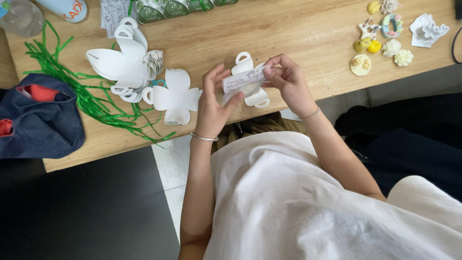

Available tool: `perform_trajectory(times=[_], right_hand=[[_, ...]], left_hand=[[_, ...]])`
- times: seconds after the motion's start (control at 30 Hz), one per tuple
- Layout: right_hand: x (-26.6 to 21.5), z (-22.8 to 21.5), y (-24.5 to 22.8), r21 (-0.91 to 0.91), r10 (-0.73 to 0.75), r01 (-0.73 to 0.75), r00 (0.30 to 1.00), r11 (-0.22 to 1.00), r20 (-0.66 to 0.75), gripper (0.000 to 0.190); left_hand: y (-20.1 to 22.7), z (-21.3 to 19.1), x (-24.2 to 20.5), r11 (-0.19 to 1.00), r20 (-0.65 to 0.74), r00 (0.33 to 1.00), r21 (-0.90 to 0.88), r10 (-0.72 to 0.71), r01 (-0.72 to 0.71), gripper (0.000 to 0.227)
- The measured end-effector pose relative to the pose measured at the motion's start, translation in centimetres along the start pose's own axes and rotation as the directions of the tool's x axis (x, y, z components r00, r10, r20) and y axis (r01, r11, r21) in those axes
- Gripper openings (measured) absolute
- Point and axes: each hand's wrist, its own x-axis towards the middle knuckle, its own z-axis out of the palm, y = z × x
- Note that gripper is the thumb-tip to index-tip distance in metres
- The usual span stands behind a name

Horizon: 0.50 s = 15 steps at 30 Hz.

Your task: Assembling and tying ribbons on small gift packages containing decorative items.

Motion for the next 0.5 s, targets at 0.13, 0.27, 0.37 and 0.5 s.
perform_trajectory(times=[0.13, 0.27, 0.37, 0.5], right_hand=[[0.0, 0.6, -1.5, 0.091, 0.125, -0.121, 0.991, 0.989, -0.047, 0.013], [-0.2, 0.2, -0.9, 0.047, 0.134, -0.132, 0.99, 0.99, -0.049, 0.016], [-0.3, 0.3, -0.9, 0.071, 0.154, -0.15, 0.986, 0.986, -0.056, 0.018], [-0.6, 1.1, -2.4, 0.143, 0.149, -0.131, 0.981, 0.981, -0.124, 0.037]], left_hand=[[1.9, 0.1, -0.3, 0.985, 0.092, 0.981, -0.003, 0.173, -0.173, 0.105], [0.3, 0.2, -0.5, 0.986, 0.208, 0.969, 0.071, 0.132, -0.15, 0.083], [0.7, 0.5, -0.5, 0.999, 0.21, 0.977, 0.042, -0.04, 0.031, 0.072], [-0.5, 1.2, -0.9, 0.998, 0.145, 0.988, -0.003, -0.054, 0.055, 0.07]])
